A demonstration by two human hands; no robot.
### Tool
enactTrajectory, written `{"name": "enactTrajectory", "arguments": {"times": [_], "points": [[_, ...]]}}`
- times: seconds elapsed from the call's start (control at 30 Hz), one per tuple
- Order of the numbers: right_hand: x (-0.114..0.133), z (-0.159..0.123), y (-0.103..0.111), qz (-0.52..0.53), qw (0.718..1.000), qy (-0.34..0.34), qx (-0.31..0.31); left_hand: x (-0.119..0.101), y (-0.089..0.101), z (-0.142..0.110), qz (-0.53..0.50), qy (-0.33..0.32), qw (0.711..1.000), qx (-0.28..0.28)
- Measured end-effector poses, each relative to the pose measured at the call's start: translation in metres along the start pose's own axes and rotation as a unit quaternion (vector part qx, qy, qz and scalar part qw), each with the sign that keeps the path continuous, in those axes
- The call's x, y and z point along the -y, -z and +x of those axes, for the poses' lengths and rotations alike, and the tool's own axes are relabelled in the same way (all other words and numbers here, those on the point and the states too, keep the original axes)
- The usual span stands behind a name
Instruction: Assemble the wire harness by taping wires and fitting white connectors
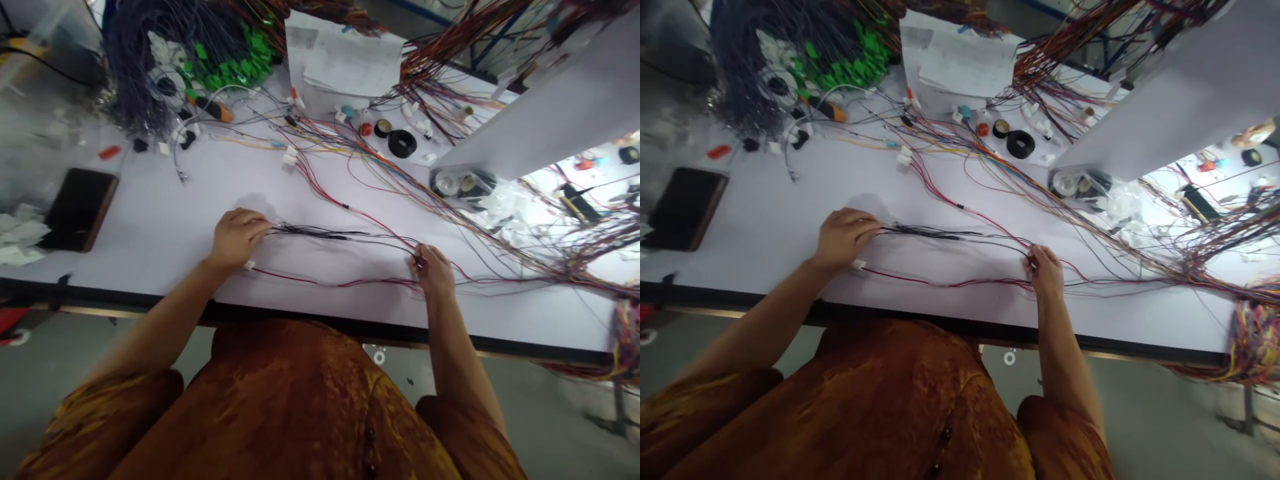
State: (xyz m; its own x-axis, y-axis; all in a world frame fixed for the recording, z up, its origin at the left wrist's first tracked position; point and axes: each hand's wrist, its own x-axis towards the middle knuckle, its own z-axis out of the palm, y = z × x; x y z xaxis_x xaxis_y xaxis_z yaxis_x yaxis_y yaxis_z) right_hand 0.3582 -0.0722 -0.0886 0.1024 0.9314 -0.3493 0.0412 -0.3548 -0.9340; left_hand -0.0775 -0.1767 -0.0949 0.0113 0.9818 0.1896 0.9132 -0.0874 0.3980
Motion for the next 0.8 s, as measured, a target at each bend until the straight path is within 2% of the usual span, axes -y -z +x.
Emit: {"name": "enactTrajectory", "arguments": {"times": [0.1, 0.17, 0.23, 0.3, 0.37, 0.43, 0.5, 0.57, 0.6, 0.67, 0.73, 0.8], "points": [[0.000, 0.000, 0.003, -0.015, 0.999, -0.010, 0.028, 0.006, 0.008, -0.007, -0.007, 0.030, 0.999, -0.027], [-0.001, -0.001, 0.003, -0.038, 0.998, -0.013, 0.051, 0.007, 0.016, -0.012, 0.012, 0.027, 1.000, 0.007], [-0.001, -0.002, 0.001, -0.071, 0.995, -0.003, 0.074, -0.002, 0.022, -0.016, 0.023, 0.011, 0.998, 0.049], [-0.001, -0.002, -0.002, -0.119, 0.988, 0.012, 0.101, -0.025, 0.022, -0.017, -0.012, -0.007, 0.998, 0.058], [0.000, -0.002, -0.007, -0.154, 0.982, 0.015, 0.111, -0.059, 0.012, -0.014, -0.077, -0.050, 0.992, 0.086], [0.000, -0.002, -0.011, -0.173, 0.979, 0.010, 0.105, -0.099, -0.009, -0.003, -0.112, -0.094, 0.979, 0.141], [0.000, -0.001, -0.014, -0.179, 0.979, 0.008, 0.096, -0.132, -0.034, 0.012, -0.105, -0.124, 0.974, 0.156], [0.000, -0.001, -0.015, -0.182, 0.979, 0.004, 0.089, -0.152, -0.055, 0.028, -0.055, -0.153, 0.972, 0.170], [0.000, -0.001, -0.015, -0.187, 0.979, 0.003, 0.082, -0.155, -0.061, 0.035, -0.023, -0.162, 0.970, 0.179], [-0.001, -0.001, -0.013, -0.218, 0.974, 0.015, 0.060, -0.147, -0.064, 0.043, 0.024, -0.171, 0.965, 0.200], [-0.002, -0.002, -0.013, -0.262, 0.964, 0.037, 0.026, -0.125, -0.055, 0.041, 0.054, -0.152, 0.964, 0.212], [-0.004, -0.003, -0.014, -0.305, 0.950, 0.064, 0.009, -0.099, -0.037, 0.032, 0.091, -0.098, 0.971, 0.196]]}}
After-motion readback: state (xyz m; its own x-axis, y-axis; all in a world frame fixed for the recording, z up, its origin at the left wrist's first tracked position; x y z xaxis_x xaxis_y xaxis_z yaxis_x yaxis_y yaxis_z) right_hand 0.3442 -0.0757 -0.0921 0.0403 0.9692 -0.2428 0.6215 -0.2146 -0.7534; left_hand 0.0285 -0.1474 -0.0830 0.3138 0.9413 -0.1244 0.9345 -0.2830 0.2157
